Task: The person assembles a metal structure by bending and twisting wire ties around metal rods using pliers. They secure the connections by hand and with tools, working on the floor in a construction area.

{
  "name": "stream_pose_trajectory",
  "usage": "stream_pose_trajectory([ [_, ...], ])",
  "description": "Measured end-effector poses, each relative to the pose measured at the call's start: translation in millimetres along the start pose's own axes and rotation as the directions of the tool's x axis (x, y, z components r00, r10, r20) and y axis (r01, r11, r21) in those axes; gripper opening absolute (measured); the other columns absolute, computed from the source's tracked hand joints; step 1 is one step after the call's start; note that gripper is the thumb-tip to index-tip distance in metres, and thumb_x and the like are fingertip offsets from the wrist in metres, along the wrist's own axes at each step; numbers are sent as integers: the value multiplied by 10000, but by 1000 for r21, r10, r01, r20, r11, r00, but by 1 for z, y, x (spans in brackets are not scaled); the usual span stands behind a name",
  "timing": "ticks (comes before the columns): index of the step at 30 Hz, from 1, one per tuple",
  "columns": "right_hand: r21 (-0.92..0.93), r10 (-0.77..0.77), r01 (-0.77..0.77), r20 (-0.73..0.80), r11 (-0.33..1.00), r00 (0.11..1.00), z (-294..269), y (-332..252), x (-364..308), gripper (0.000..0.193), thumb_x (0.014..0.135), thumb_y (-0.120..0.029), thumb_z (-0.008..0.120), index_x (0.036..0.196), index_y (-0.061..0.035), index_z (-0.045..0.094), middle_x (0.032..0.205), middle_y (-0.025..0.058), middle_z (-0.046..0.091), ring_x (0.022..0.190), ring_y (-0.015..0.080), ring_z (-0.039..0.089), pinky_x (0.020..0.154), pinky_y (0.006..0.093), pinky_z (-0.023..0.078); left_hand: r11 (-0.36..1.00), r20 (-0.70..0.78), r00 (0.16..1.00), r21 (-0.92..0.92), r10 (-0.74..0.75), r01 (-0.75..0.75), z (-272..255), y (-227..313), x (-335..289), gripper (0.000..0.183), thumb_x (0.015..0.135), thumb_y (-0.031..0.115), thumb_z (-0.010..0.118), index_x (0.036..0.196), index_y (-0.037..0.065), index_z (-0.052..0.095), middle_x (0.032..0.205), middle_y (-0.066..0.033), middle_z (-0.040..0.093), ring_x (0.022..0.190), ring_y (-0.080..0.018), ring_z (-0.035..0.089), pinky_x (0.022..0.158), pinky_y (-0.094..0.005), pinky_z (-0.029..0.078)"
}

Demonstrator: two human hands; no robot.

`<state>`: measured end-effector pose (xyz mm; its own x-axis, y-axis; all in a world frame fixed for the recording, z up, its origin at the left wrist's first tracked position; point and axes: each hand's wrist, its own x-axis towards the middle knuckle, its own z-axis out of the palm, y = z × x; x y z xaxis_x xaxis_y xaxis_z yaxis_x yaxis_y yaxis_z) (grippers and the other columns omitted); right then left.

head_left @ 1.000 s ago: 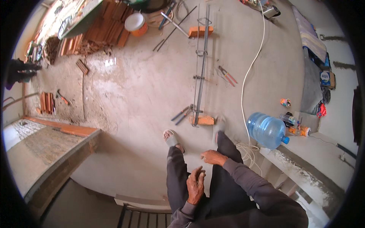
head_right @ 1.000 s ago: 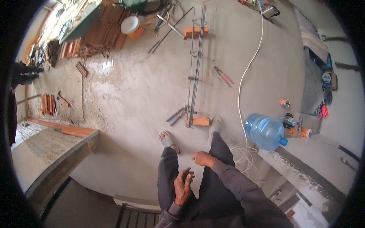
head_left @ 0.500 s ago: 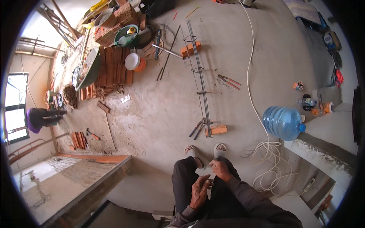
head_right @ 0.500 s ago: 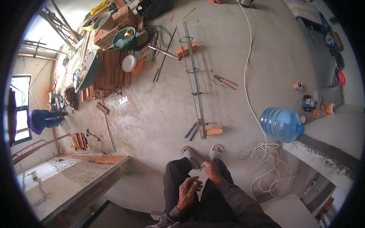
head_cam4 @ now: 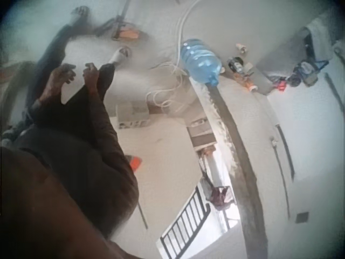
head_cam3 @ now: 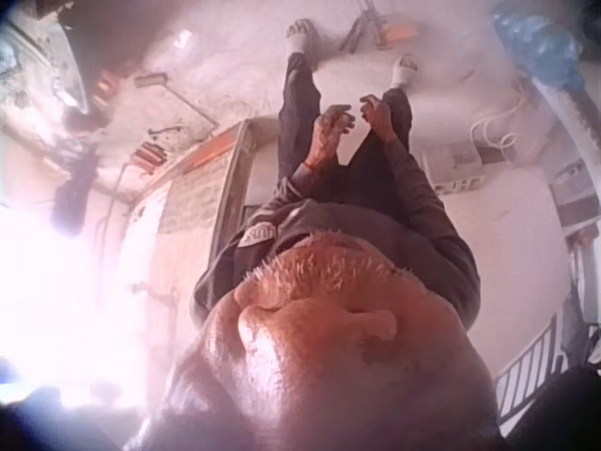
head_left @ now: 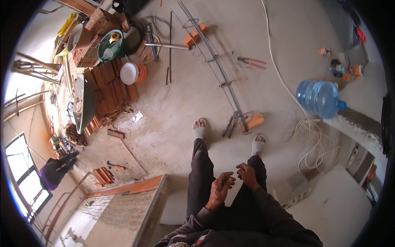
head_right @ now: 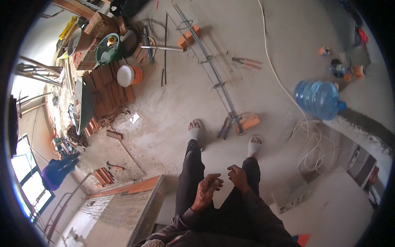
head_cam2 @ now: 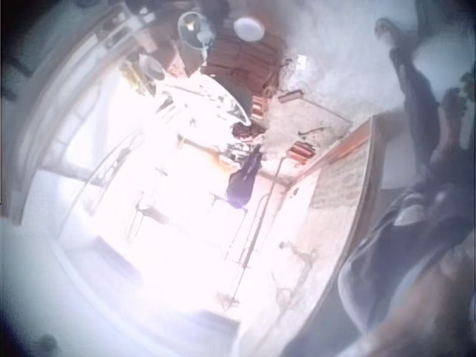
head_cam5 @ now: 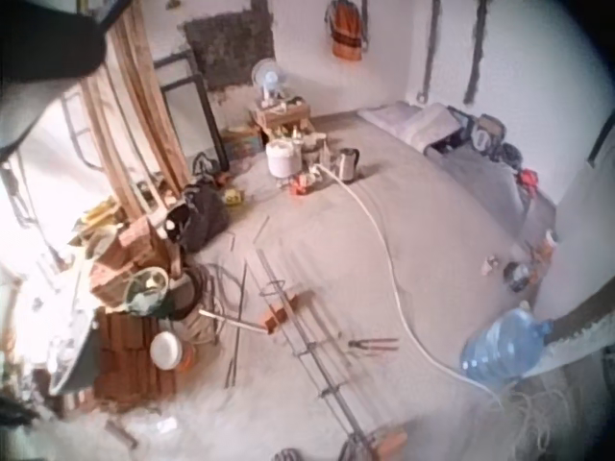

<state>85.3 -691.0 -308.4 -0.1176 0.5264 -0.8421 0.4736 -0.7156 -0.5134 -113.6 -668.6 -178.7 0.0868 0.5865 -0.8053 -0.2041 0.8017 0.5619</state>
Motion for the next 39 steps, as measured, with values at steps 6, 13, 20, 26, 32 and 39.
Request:
stream_pose_trajectory([
  [6,-11,-72,74,107,997,992,65,-49,-12,285,848,-136,549,1056,-1,689,832,154,722,734,227,723,686,352,564,998,53,997,-19,-54,55,-59,5,-8,316,1012,179,556,1253,-24,584,1019,-125,698,893,-161,662,787,-312,540],
  [13,22,-170,183,-273,983,947,89,-51,16,270,848,-117,558,1045,-3,705,1005,206,721,941,358,707,841,408,544,996,111,994,86,-13,3,-82,23,-14,306,1019,149,540,1260,-35,578,1021,-133,694,887,-158,654,808,-314,535],
  [20,162,-57,160,-506,974,860,61,50,-4,210,855,-95,568,1011,-27,691,744,72,652,624,128,625,540,295,506,973,312,947,231,-74,0,-70,72,-39,299,1026,156,535,1256,-28,586,1014,-121,690,893,-152,649,810,-303,530],
  [26,60,109,-93,-673,994,731,99,220,-97,98,887,-120,555,886,-68,638,679,18,543,514,104,493,471,279,449,890,378,912,454,-159,-34,-118,76,18,284,1015,126,535,1246,-30,592,1007,-113,701,897,-151,656,801,-298,531],
  [32,755,696,-314,-251,576,673,224,108,-173,219,955,-243,549,840,-59,573,679,31,509,604,168,548,513,355,469,852,295,918,518,-264,79,-177,138,57,281,1000,114,549,1241,-23,595,1011,-107,705,893,-151,655,785,-289,529],
  [39,462,379,16,-746,887,547,212,-57,-57,254,938,-230,578,989,3,662,824,88,621,744,174,570,655,360,513,801,267,900,584,-343,132,-213,169,77,282,1008,131,551,1239,-22,600,1012,-110,707,898,-146,657,768,-294,529],
])
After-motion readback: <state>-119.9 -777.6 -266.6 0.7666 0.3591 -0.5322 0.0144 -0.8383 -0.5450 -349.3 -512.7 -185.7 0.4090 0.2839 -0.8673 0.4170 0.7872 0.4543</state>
